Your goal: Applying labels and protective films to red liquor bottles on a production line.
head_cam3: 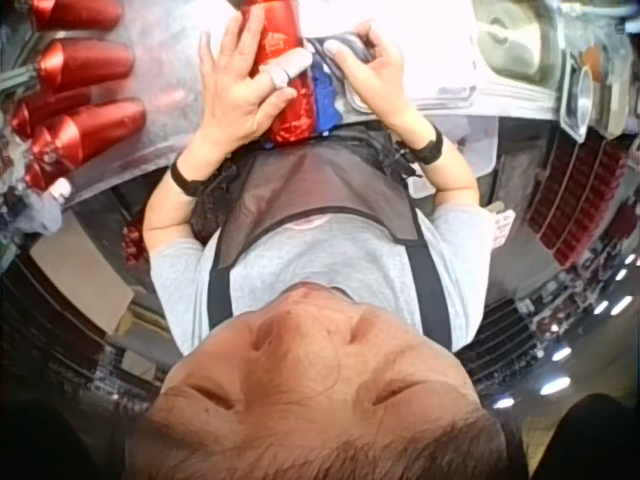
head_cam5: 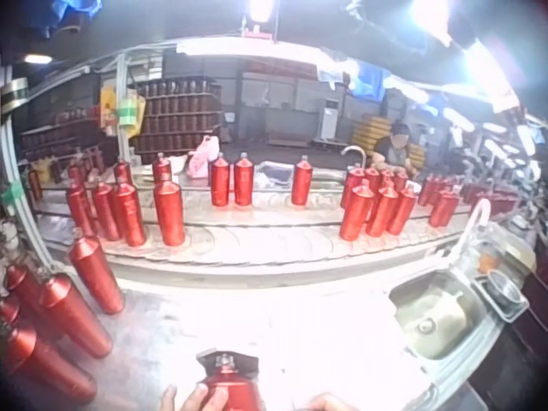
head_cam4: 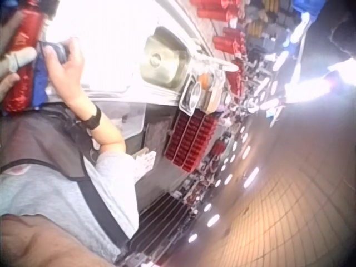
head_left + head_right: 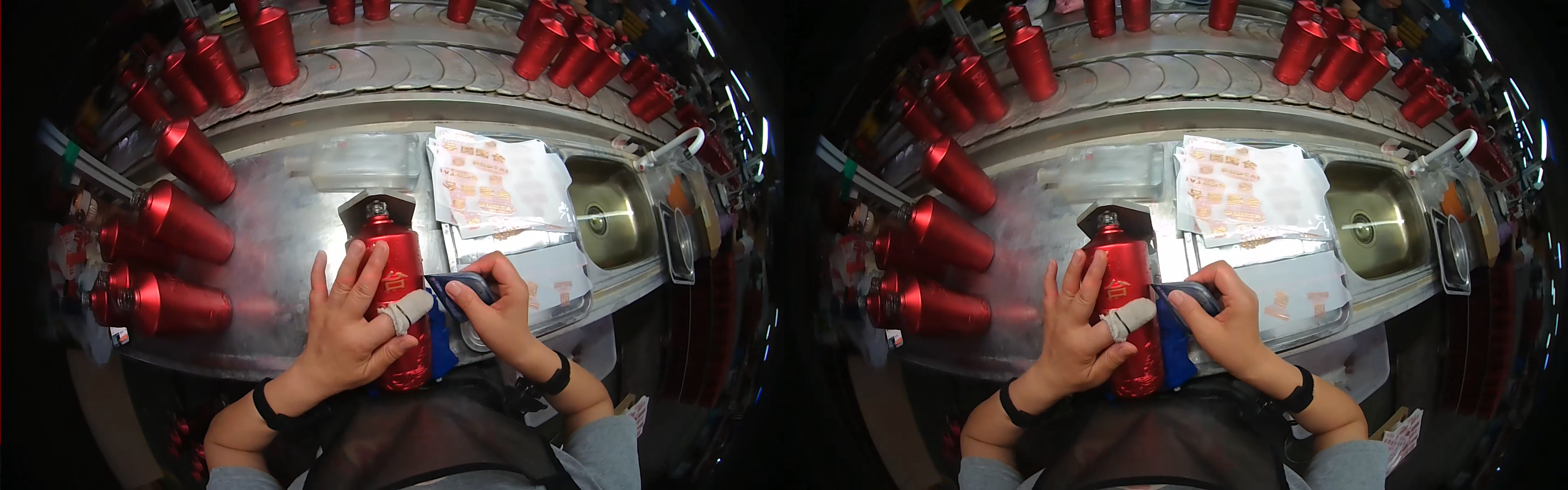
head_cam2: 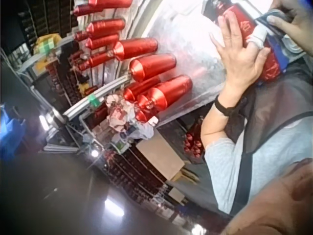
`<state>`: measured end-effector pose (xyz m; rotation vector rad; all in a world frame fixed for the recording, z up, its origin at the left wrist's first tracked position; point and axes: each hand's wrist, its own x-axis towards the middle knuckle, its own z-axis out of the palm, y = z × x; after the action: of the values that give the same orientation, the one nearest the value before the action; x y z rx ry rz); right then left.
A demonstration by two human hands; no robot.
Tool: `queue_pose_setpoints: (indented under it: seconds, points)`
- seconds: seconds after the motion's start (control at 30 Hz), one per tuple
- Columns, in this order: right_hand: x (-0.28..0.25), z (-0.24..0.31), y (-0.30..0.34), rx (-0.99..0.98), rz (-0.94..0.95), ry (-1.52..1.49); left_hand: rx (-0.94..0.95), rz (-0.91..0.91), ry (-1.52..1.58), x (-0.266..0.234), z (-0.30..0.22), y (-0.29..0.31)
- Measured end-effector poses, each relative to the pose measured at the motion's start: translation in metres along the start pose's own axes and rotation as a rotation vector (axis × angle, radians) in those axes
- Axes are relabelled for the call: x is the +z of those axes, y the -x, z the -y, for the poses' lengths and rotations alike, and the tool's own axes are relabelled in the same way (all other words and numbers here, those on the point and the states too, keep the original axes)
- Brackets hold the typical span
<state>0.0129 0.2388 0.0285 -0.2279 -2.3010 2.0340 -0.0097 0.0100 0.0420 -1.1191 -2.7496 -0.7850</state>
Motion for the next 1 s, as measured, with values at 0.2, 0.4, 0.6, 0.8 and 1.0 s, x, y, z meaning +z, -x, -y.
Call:
queue_pose_setpoints:
  seconds: [0.2,0.4,0.6,0.8,1.0]
  points:
    - [0.009,0.015,0.008,-0.221,0.099,0.073,-0.057,-0.033,-0.040,0.011,0.003,0.032]
    - [0.008,-0.005,0.011,-0.150,0.040,0.091,-0.221,-0.089,0.029,0.015,0.002,0.047]
    - [0.005,-0.018,0.010,-0.082,0.017,0.053,-0.278,-0.191,0.178,0.022,0.012,0.050]
    - [-0.002,-0.013,0.012,-0.169,0.013,0.201,-0.232,-0.188,0.164,0.024,0.010,0.044]
    - [-0.002,-0.037,0.011,-0.034,0.068,0.062,-0.080,-0.235,0.128,0.039,0.018,0.030]
